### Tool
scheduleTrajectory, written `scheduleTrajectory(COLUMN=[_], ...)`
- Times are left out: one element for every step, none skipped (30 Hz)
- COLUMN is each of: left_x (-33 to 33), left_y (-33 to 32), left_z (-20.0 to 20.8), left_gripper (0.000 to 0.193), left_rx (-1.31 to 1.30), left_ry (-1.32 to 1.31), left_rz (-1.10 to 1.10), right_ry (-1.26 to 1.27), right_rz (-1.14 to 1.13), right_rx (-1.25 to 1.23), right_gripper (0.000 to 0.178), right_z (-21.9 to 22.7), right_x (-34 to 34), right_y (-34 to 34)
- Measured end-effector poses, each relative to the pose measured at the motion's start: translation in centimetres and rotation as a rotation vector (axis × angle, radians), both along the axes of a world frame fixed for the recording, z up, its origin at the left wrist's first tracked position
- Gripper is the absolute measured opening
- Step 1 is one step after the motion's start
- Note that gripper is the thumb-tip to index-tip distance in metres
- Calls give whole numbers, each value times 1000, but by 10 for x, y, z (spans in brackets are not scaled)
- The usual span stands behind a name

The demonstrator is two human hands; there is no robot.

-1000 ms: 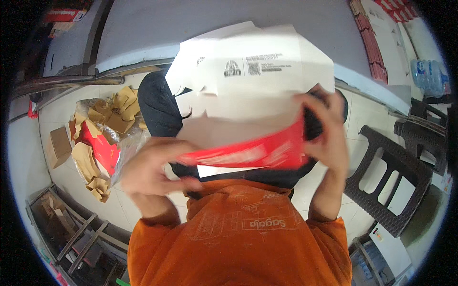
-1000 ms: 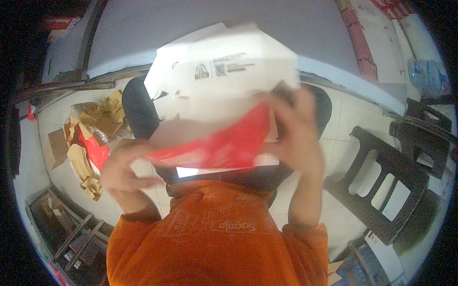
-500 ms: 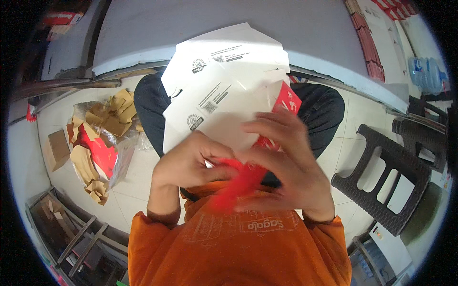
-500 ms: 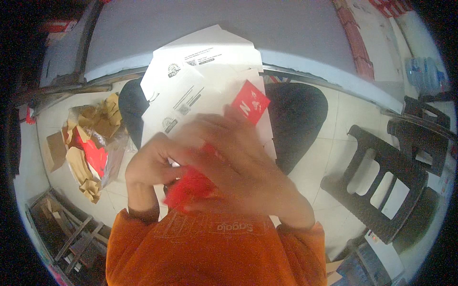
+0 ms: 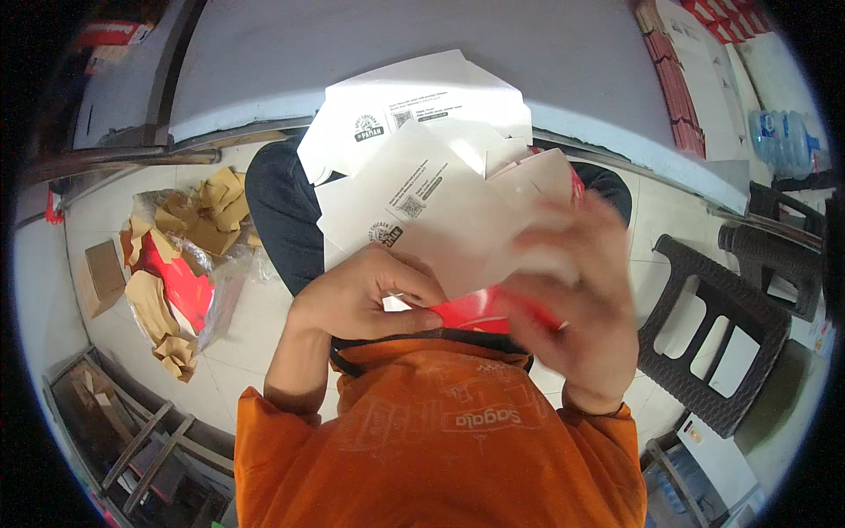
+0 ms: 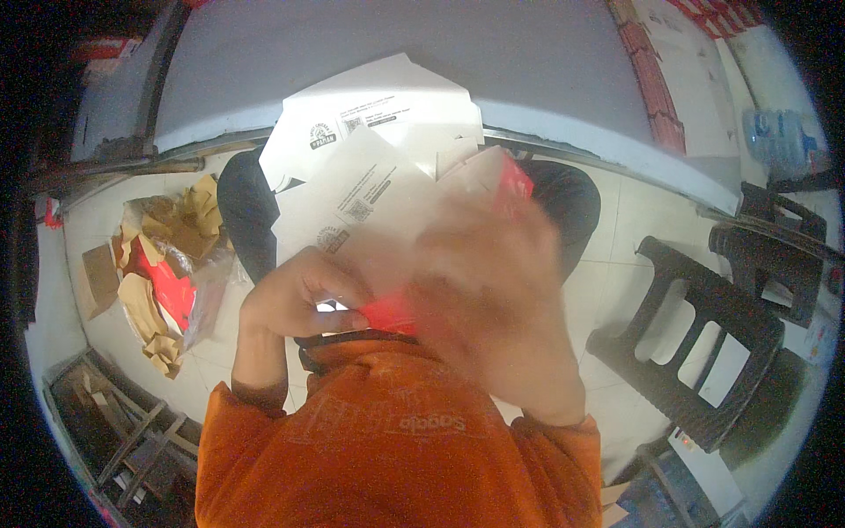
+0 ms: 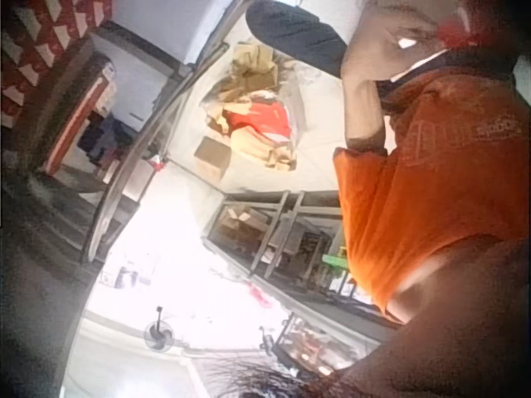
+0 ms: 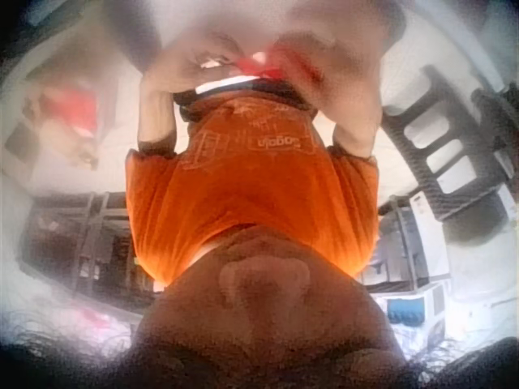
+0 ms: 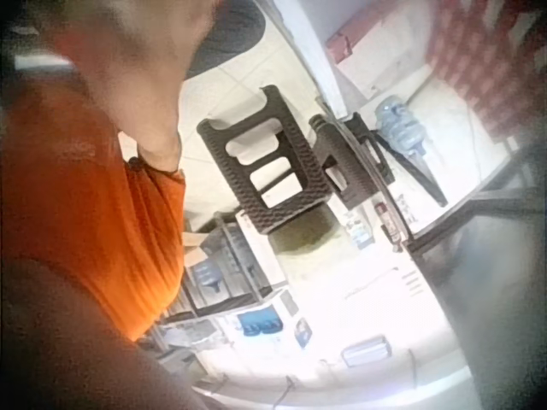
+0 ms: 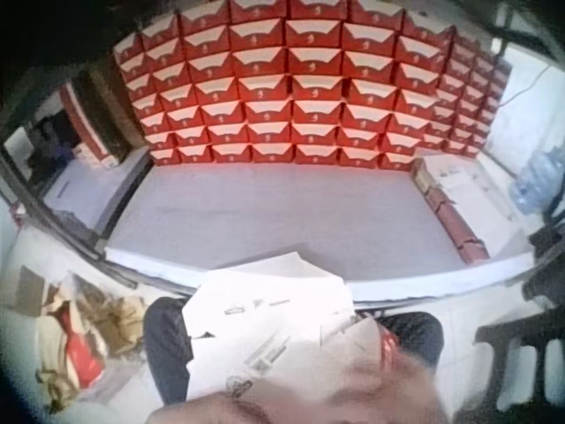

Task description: The person assembles small red and white cardboard boxes by folding flat sheets and inserting red inserts. They repeatedly pick up a flat sheet, fold it into a box shape, insert a red piece, and place the finished box on a nearby shelf.

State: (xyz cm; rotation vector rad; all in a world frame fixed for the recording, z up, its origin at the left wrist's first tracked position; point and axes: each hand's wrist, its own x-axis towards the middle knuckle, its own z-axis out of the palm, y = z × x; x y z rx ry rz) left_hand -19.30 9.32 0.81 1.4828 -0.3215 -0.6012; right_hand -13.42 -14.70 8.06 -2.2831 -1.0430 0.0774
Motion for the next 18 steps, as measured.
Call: scheduleTrajectory(left_x=[1, 4, 6, 5, 2, 1, 0, 3, 6, 9, 9, 9, 8, 6, 4, 2, 3, 4], left_y=[-3, -5, -8, -13, -15, -18, -18, -16, -11, -7, -7, -7, -7, -6, -5, -6, -5, -4], left_z=[-2, -4, -4, 5, 8, 12, 15, 19, 24, 26, 24, 22, 21, 19, 18, 17, 19, 23], left_gripper=[12, 12, 13, 15, 14, 14, 14, 13, 12, 12, 10, 9, 8, 8, 8, 8, 9, 9], left_rx=[26, 64, 93, 195, 214, 232, 250, 247, 244, 241, 245, 250, 255, 233, 211, 190, 203, 216], left_ry=[-130, -264, -393, -446, -437, -432, -426, -358, -289, -221, -206, -192, -178, -152, -127, -102, -82, -62], left_rz=[-31, -71, -108, -156, -129, -106, -83, -51, -18, 16, 16, 16, 16, 45, 75, 104, 85, 67], right_ry=[43, 80, 105, 128, 152, 174, 195, 229, 263, 297, 325, 352, 380, 399, 417, 433, 469, 504], right_rz=[104, 202, 242, 281, 253, 221, 189, 164, 140, 116, 184, 252, 319, 255, 190, 125, 137, 150], right_rx=[-28, -44, -36, -24, -41, -58, -75, -44, -13, 18, 52, 87, 121, 156, 191, 224, 239, 253], right_gripper=[35, 37, 38, 40, 38, 36, 34, 31, 29, 27, 26, 24, 23, 23, 22, 23, 22, 21], right_z=[-3, -12, -17, -22, -19, -11, -6, -5, -4, -3, -5, -7, -9, -9, -7, -7, -8, -12], right_x=[-5, -15, -19, -22, -17, -8, -3, -1, 2, 4, 6, 11, 14, 17, 21, 22, 21, 19], right_y=[0, 2, 7, 12, 14, 14, 13, 8, 0, -6, -8, -9, -10, -10, -10, -11, -9, -6])
